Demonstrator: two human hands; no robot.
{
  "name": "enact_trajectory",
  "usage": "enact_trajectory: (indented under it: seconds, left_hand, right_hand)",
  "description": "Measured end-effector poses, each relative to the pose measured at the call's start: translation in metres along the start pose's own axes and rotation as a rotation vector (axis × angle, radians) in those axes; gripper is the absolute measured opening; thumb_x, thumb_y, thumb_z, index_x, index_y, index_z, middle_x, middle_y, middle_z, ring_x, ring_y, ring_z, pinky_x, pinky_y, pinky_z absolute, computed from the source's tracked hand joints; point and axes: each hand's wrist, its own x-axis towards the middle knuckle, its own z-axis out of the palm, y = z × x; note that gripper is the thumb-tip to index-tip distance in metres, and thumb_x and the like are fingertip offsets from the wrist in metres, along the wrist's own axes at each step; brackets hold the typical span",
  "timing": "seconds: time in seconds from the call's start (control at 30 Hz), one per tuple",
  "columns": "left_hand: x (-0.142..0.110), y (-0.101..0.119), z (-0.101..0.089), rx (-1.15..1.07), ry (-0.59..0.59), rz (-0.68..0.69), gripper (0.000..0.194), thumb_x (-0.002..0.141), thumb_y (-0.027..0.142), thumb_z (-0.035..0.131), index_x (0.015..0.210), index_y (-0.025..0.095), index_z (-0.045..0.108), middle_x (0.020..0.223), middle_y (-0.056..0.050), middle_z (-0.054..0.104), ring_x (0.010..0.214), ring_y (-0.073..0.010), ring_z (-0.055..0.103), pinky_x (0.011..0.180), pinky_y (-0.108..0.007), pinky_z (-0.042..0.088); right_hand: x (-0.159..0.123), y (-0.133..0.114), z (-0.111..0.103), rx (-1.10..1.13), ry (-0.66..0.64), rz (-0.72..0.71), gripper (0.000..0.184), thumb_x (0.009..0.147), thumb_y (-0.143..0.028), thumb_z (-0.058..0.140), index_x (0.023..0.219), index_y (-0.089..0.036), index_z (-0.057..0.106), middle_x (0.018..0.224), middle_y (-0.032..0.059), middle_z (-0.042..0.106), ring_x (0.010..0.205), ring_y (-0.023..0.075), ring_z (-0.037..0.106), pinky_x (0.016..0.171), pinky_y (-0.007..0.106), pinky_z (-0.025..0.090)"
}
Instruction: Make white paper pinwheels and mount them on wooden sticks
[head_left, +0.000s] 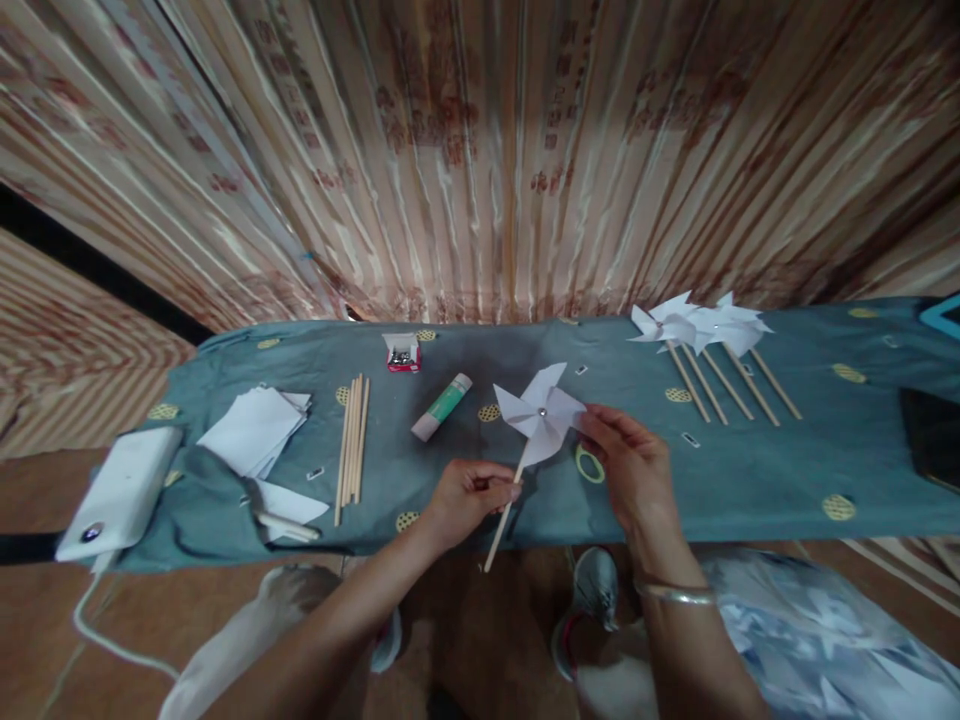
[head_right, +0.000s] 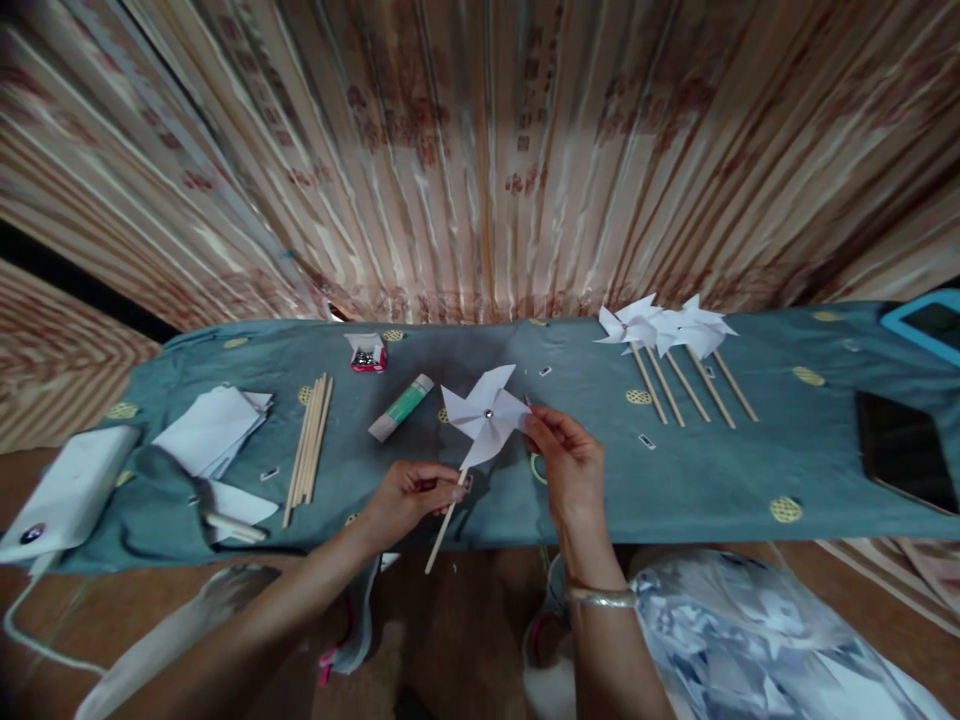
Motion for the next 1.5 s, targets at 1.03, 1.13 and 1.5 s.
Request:
enact_trajectory:
  seconds: [1.03,1.13,1.5]
  left_hand:
    - [-0.003,0.0,0.005,-0.002,0.076,0.072,0.024,0.063,0.037,0.077,0.07,0.014,0.074,0.051,0.004,0.048,0.051,-0.008,0.036,0.051,-0.023,0.028]
    - [-0.003,-0.001,0.007,0.011,0.083,0.063,0.025,0.064,0.036,0.076,0.073,0.014,0.075,0.053,0.003,0.051,0.052,-0.0085,0.038,0.052,-0.023,0.029]
    - [-0.003,-0.001,0.008,0.042,0.074,0.085,0.023,0.066,0.033,0.073,0.075,0.012,0.075,0.057,0.002,0.054,0.054,-0.0086,0.041,0.054,-0.022,0.032]
  right_hand:
    - [-0.025,0.004,0.006,-0.097,-0.165,0.095,0.031,0.056,-0.048,0.085,0.058,-0.021,0.07,0.054,-0.0023,0.059,0.054,0.0106,0.047,0.055,0.025,0.037]
    - [-0.026,0.005,0.004,-0.077,-0.183,0.119,0.031,0.057,-0.048,0.085,0.058,-0.021,0.069,0.054,-0.0025,0.06,0.054,0.0104,0.048,0.056,0.025,0.038]
    - [-0.033,0.005,0.016,0.012,-0.233,0.204,0.037,0.047,-0.046,0.09,0.051,-0.019,0.064,0.053,-0.0031,0.062,0.053,0.0092,0.053,0.056,0.023,0.04]
